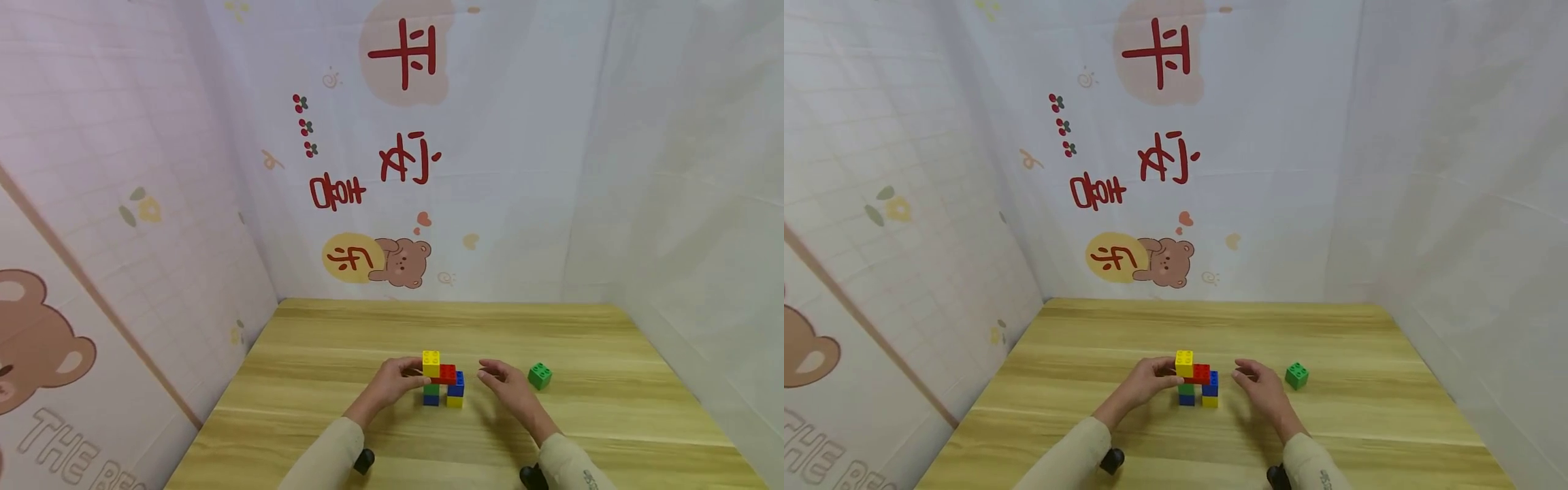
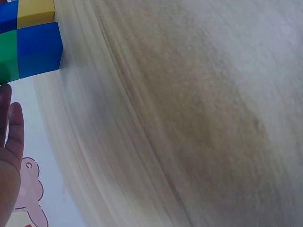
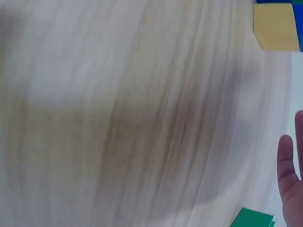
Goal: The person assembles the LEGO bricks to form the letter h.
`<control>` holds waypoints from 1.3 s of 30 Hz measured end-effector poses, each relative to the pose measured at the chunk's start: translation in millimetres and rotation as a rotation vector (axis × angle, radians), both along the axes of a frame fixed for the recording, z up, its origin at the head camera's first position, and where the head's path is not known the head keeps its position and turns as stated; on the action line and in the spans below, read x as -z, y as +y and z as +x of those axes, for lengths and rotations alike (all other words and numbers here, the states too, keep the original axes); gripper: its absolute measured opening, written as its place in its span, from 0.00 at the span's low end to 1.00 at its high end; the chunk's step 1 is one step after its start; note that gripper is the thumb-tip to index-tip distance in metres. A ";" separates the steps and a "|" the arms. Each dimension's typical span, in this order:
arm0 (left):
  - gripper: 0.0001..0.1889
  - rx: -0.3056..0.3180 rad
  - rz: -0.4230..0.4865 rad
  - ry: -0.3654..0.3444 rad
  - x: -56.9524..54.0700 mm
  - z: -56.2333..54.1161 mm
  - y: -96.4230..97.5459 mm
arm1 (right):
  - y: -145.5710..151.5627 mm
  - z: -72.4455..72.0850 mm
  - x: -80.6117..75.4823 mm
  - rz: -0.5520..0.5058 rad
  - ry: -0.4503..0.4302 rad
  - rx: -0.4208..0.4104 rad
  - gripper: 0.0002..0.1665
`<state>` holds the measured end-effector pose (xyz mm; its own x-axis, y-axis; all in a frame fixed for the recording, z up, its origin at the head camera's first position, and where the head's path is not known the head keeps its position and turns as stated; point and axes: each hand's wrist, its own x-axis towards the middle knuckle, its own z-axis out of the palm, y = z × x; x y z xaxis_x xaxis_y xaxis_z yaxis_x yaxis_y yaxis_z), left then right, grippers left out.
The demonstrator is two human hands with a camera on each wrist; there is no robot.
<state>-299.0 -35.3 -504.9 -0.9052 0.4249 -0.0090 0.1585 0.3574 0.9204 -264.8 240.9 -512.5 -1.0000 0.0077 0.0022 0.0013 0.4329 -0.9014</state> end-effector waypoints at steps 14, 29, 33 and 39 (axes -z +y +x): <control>0.20 0.008 0.048 -0.027 0.1 -1.6 -0.2 | 55.6 1.1 -6.0 0.110 0.108 0.248 0.30; 0.19 0.002 0.040 -0.027 -0.3 0.0 -1.9 | 92.2 11.5 4.3 0.149 -0.091 0.291 0.42; 0.19 0.001 0.048 -0.029 -0.2 0.4 -1.0 | 91.6 11.9 7.3 0.147 -0.122 0.270 0.44; 0.19 0.013 0.078 -0.029 0.6 0.6 -1.3 | 91.2 11.1 13.7 0.168 -0.125 0.258 0.45</control>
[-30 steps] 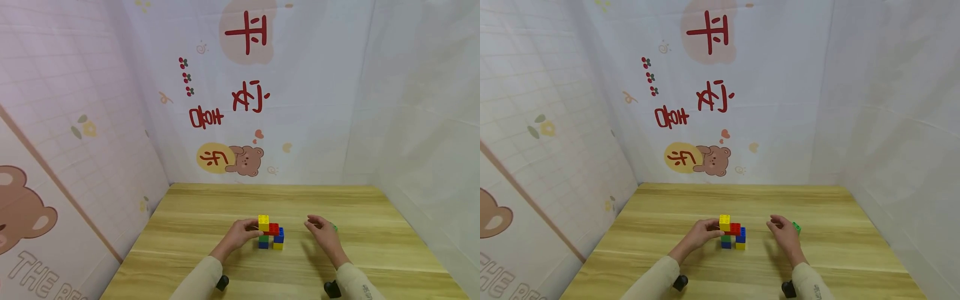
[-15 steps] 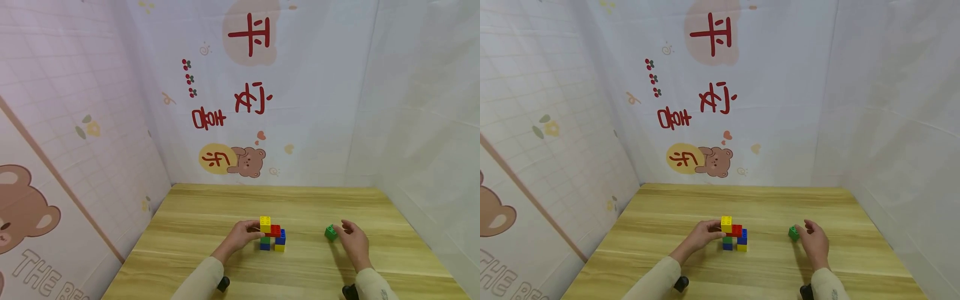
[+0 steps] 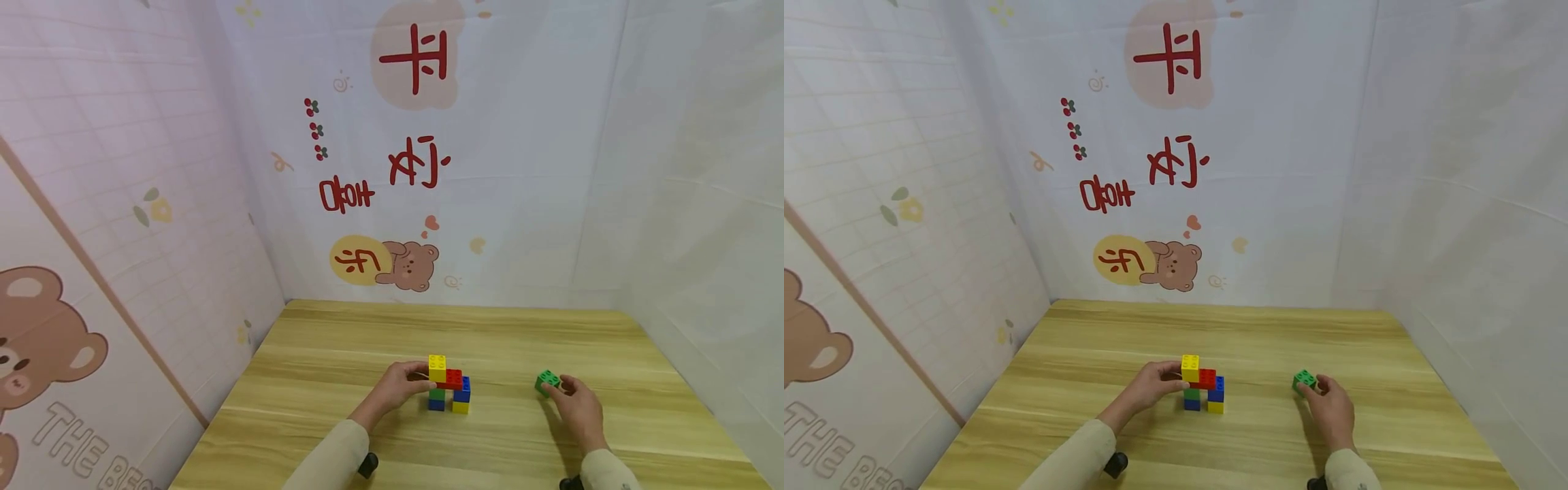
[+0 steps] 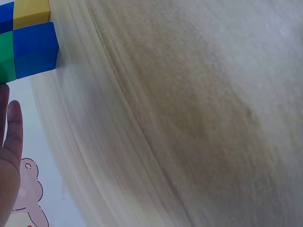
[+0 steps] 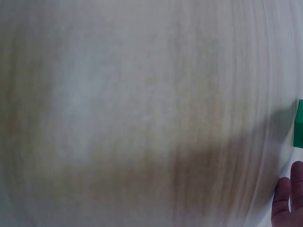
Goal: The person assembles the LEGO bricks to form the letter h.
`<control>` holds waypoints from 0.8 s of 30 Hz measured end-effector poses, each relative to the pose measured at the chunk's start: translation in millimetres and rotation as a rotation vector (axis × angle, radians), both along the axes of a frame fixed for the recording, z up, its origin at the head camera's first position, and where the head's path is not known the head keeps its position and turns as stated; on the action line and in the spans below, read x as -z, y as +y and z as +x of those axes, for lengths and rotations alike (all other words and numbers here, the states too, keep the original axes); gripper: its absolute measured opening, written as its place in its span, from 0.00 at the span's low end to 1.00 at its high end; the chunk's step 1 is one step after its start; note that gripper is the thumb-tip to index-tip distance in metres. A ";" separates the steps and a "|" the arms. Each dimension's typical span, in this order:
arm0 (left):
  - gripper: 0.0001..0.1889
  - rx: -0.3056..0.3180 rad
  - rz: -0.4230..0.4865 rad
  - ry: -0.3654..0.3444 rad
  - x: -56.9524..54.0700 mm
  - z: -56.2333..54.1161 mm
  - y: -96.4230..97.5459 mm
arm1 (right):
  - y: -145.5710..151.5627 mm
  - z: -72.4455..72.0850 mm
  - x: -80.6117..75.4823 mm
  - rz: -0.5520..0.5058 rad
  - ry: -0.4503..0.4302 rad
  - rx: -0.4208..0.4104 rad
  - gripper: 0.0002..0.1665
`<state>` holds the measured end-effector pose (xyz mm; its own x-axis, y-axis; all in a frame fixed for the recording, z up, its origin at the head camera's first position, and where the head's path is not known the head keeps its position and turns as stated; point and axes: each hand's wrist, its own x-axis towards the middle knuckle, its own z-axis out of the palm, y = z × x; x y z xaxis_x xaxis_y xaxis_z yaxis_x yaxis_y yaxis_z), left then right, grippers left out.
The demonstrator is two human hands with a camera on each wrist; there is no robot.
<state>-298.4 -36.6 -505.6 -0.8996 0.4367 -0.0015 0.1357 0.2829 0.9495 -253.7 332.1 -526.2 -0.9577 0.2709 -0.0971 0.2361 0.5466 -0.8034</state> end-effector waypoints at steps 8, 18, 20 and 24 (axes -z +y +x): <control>0.19 -0.007 -0.003 0.000 -0.5 1.4 -0.5 | 0.5 -1.5 6.1 0.034 0.024 0.000 0.43; 0.20 -0.007 -0.027 0.007 -1.8 2.0 0.2 | 0.0 -1.0 2.5 0.040 -0.001 -0.019 0.41; 0.20 -0.005 -0.027 0.005 -1.8 1.5 0.1 | -1.3 -1.7 0.4 0.029 -0.002 -0.024 0.41; 0.19 0.004 -0.028 0.005 -1.3 0.5 -0.1 | -4.3 -2.6 -1.8 0.018 0.002 -0.025 0.41</control>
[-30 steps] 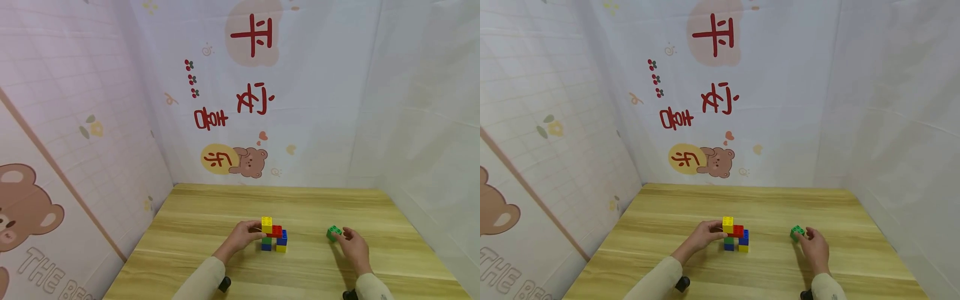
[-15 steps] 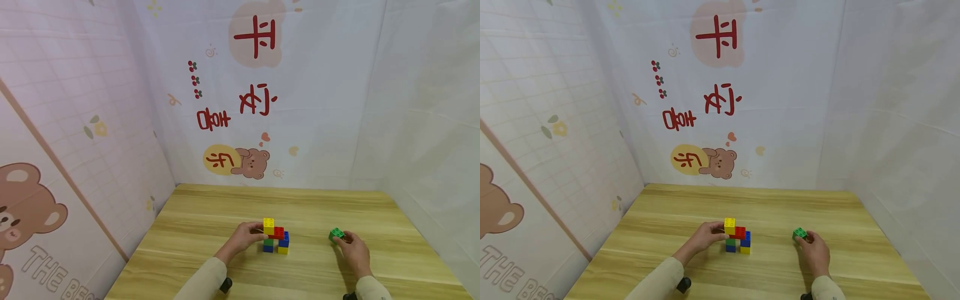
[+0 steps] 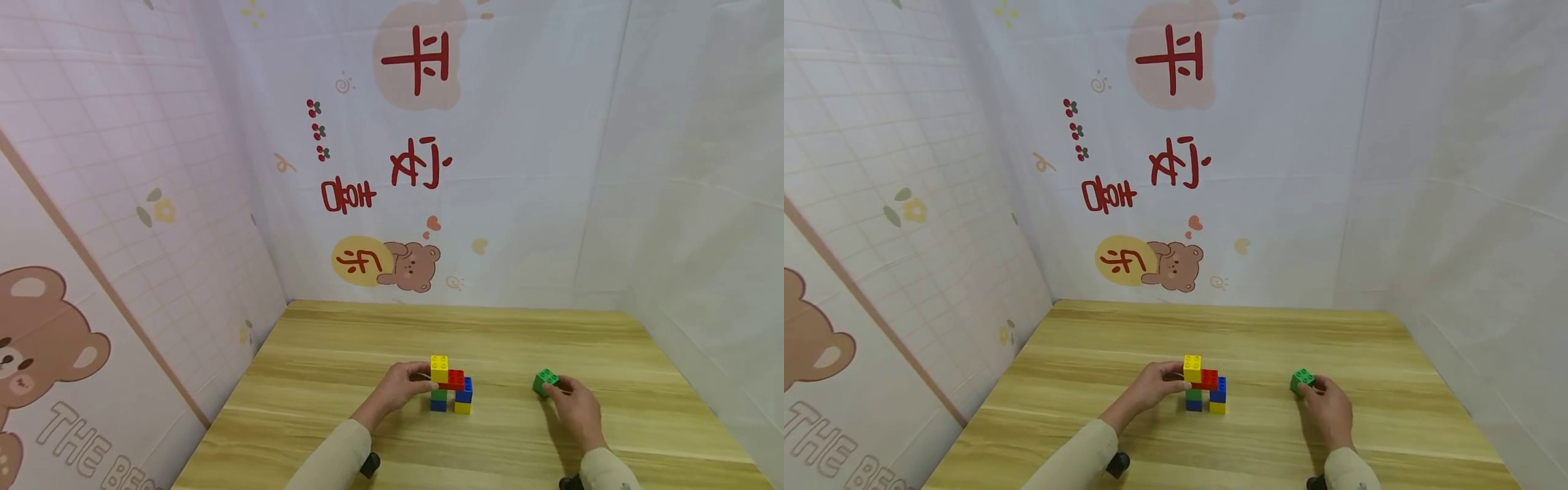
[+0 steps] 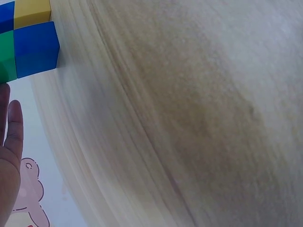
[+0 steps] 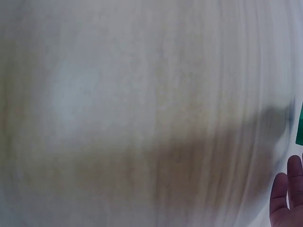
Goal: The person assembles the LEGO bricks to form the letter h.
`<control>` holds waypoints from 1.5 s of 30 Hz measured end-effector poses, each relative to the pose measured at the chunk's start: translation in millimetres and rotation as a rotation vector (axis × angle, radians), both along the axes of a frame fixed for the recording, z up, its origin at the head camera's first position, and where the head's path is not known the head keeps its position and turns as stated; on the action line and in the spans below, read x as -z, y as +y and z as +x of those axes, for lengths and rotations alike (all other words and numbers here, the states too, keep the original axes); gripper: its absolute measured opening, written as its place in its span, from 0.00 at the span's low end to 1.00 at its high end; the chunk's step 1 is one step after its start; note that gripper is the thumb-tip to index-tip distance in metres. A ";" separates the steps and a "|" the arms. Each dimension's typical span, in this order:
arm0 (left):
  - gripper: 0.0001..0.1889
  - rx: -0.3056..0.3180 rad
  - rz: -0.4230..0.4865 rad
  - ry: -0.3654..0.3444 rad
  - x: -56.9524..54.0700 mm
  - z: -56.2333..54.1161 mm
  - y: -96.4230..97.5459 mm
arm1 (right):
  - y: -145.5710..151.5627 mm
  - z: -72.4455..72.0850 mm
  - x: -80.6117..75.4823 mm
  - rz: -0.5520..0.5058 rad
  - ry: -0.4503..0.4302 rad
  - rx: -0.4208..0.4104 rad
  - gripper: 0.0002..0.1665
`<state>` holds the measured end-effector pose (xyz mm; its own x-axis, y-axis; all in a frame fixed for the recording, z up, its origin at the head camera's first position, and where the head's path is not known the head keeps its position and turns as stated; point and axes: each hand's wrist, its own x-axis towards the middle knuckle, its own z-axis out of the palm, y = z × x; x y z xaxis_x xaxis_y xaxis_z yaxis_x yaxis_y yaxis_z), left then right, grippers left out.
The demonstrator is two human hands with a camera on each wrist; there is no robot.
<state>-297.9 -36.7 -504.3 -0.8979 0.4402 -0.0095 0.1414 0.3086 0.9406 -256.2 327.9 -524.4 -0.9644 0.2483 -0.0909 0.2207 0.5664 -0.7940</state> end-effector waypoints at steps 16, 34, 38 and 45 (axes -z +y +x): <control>0.19 0.007 0.004 0.007 1.8 -0.1 -1.5 | -26.6 -4.3 -5.6 -0.024 0.094 -0.032 0.39; 0.18 0.008 -0.005 0.011 3.1 -0.1 -2.8 | -77.7 -19.5 -37.1 -0.114 0.211 -0.113 0.34; 0.19 0.007 -0.001 0.007 3.5 -0.3 -2.3 | -90.6 -24.6 -45.8 -0.132 0.261 -0.147 0.30; 0.19 0.000 -0.001 0.006 4.0 -1.1 -2.1 | -110.7 -26.9 -59.3 -0.159 0.299 -0.214 0.27</control>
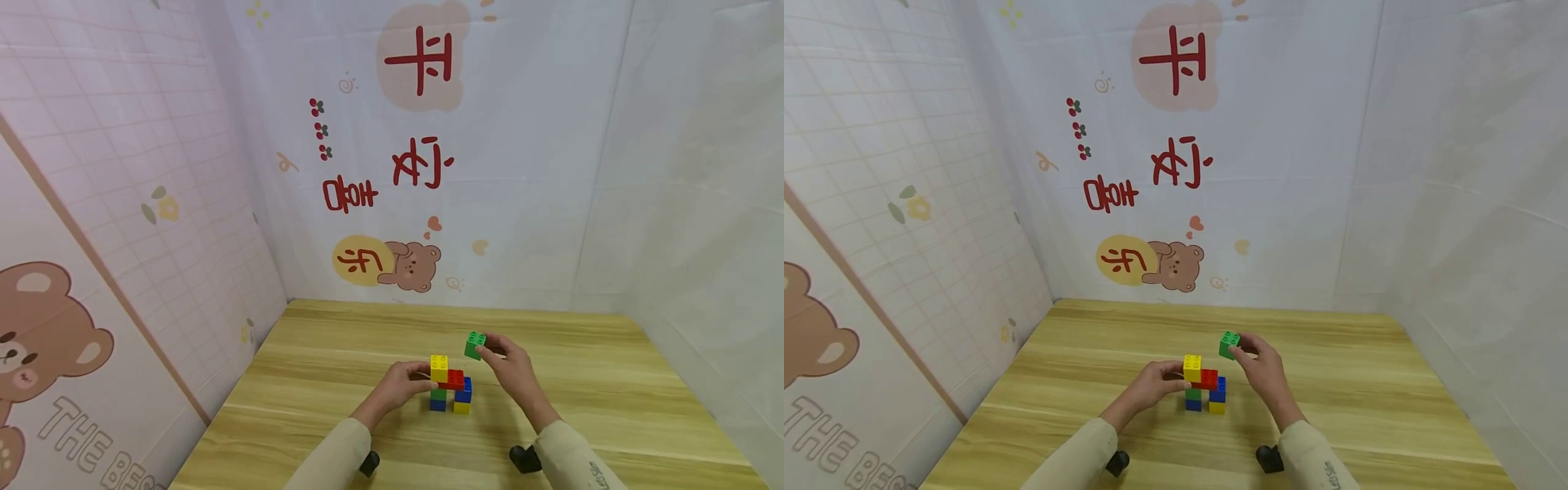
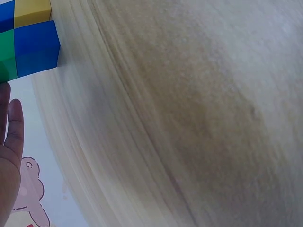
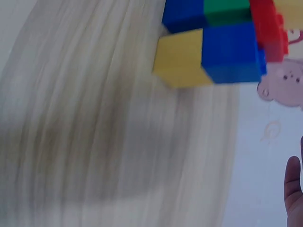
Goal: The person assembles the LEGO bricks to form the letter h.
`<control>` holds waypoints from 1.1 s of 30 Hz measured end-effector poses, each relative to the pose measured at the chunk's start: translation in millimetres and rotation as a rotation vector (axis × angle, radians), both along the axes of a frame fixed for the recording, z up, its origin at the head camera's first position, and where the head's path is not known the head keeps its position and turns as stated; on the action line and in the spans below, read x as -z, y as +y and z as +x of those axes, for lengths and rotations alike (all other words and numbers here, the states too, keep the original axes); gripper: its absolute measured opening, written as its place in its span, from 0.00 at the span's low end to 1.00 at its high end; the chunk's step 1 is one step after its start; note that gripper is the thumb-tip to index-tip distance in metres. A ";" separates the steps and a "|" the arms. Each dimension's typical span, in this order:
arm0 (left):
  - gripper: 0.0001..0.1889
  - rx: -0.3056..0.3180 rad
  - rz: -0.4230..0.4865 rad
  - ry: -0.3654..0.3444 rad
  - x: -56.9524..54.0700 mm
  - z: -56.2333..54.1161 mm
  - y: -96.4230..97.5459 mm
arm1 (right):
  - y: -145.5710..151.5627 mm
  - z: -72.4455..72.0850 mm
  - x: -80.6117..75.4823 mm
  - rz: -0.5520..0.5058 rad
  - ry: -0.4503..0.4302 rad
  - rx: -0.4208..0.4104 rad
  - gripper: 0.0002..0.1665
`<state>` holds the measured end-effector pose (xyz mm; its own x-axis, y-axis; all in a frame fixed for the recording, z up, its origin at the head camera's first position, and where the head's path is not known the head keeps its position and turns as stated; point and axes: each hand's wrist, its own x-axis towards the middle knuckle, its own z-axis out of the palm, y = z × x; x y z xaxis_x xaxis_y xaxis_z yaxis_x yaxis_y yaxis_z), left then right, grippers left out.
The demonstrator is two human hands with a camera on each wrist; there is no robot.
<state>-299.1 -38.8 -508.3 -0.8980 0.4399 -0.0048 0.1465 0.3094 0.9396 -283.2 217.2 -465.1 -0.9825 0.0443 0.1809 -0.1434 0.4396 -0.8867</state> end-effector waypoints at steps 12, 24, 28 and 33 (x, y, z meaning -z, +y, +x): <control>0.18 0.016 0.018 0.015 -1.9 1.7 -0.6 | -31.1 2.1 -16.3 -0.043 0.014 -0.122 0.26; 0.16 0.009 0.018 0.023 -3.9 2.4 -1.2 | -42.9 6.0 -19.9 -0.050 -0.019 -0.201 0.23; 0.16 0.020 0.017 0.017 -4.1 1.6 -2.3 | -45.3 7.0 -19.4 -0.038 -0.021 -0.225 0.24; 0.17 0.030 0.022 0.023 -3.0 0.8 -2.5 | -46.7 7.7 -19.9 -0.028 -0.027 -0.245 0.25</control>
<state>-298.2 -41.3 -505.2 -0.8843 0.4662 0.0257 0.1772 0.2841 0.9423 -275.5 170.5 -445.2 -0.9689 -0.1915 0.1566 -0.2191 0.3699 -0.9029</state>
